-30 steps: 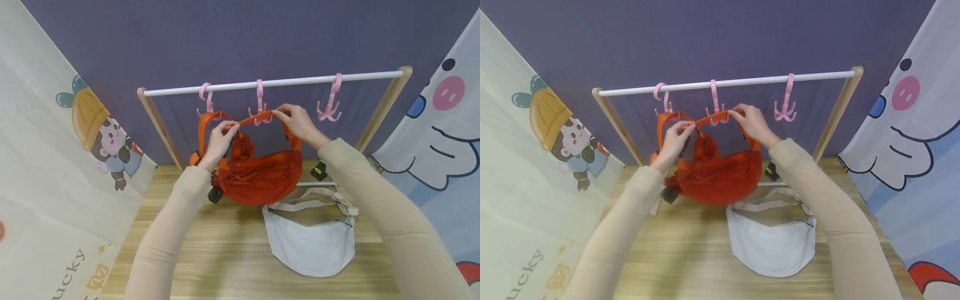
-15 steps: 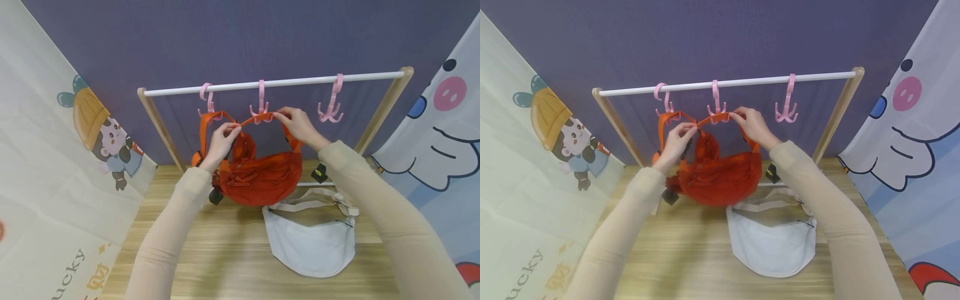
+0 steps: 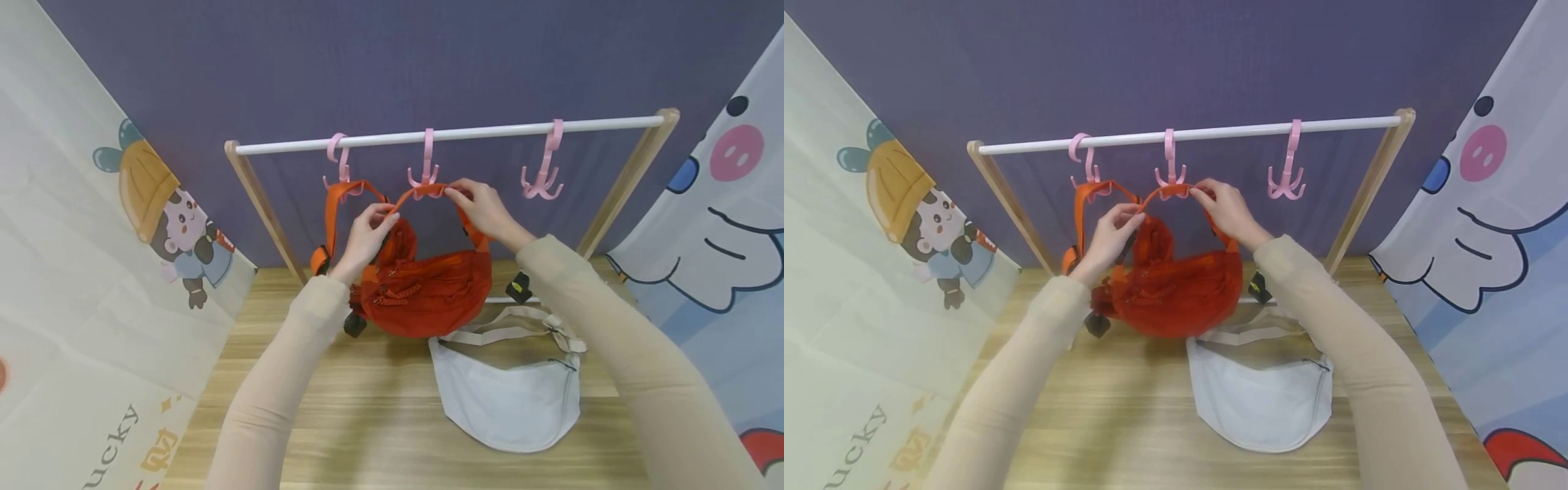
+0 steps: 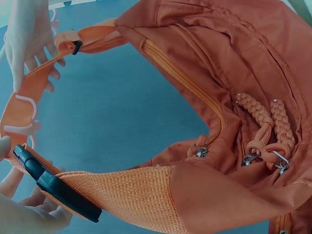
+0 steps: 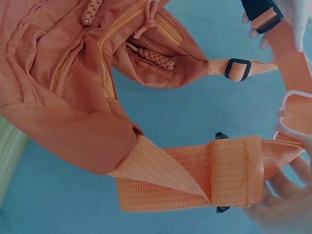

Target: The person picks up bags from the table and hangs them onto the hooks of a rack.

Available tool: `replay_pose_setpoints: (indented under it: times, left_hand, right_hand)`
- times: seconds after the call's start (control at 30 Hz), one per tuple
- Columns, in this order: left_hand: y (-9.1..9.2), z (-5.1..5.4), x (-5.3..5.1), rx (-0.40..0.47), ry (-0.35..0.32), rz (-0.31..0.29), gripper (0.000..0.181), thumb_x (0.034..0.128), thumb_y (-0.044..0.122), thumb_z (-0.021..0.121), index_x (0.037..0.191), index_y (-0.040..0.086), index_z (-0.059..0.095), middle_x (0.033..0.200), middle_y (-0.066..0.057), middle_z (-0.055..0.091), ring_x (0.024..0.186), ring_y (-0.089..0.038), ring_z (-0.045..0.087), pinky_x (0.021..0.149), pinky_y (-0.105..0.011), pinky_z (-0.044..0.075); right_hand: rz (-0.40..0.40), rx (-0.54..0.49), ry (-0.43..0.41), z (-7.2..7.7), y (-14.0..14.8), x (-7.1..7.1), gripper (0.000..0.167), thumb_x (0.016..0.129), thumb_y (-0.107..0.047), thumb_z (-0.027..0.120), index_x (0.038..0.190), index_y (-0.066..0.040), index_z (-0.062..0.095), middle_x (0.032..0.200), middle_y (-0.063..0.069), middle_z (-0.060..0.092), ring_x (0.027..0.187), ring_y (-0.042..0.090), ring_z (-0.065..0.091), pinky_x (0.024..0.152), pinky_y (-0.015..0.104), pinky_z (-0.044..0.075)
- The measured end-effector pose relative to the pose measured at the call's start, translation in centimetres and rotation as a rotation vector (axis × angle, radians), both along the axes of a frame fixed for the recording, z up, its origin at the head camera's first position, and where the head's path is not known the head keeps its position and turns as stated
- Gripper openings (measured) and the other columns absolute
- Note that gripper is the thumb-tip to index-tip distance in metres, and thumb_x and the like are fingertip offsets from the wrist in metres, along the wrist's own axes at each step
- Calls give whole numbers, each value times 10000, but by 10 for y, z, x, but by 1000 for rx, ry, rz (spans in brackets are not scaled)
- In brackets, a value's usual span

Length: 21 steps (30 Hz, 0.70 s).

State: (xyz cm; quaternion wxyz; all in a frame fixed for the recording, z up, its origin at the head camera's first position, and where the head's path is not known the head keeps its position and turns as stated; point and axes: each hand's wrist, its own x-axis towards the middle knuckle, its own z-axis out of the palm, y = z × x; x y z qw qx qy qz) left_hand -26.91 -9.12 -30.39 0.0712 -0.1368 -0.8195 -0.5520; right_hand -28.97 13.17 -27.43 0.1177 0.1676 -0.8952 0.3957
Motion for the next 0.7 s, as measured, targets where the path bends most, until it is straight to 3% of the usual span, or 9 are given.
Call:
replay_pose_setpoints:
  times: [0.27,0.7]
  left_hand:
    - [3,-7,-2,-20,-1,5,329,886,266,532,1187,133,523,988,-120,574,882,-232,558,734,-350,436]
    - [8,-13,3,-42,11,9,406,869,241,562,1251,158,451,1015,-101,538,906,-212,552,756,-333,446]
  right_hand:
    - [-12,9,17,-4,-3,1,373,901,-252,509,1174,0,537,1086,180,589,957,291,552,820,406,415]
    - [-46,62,79,-9,-5,5,396,844,-137,589,1205,0,502,1051,194,571,818,288,542,730,403,428]
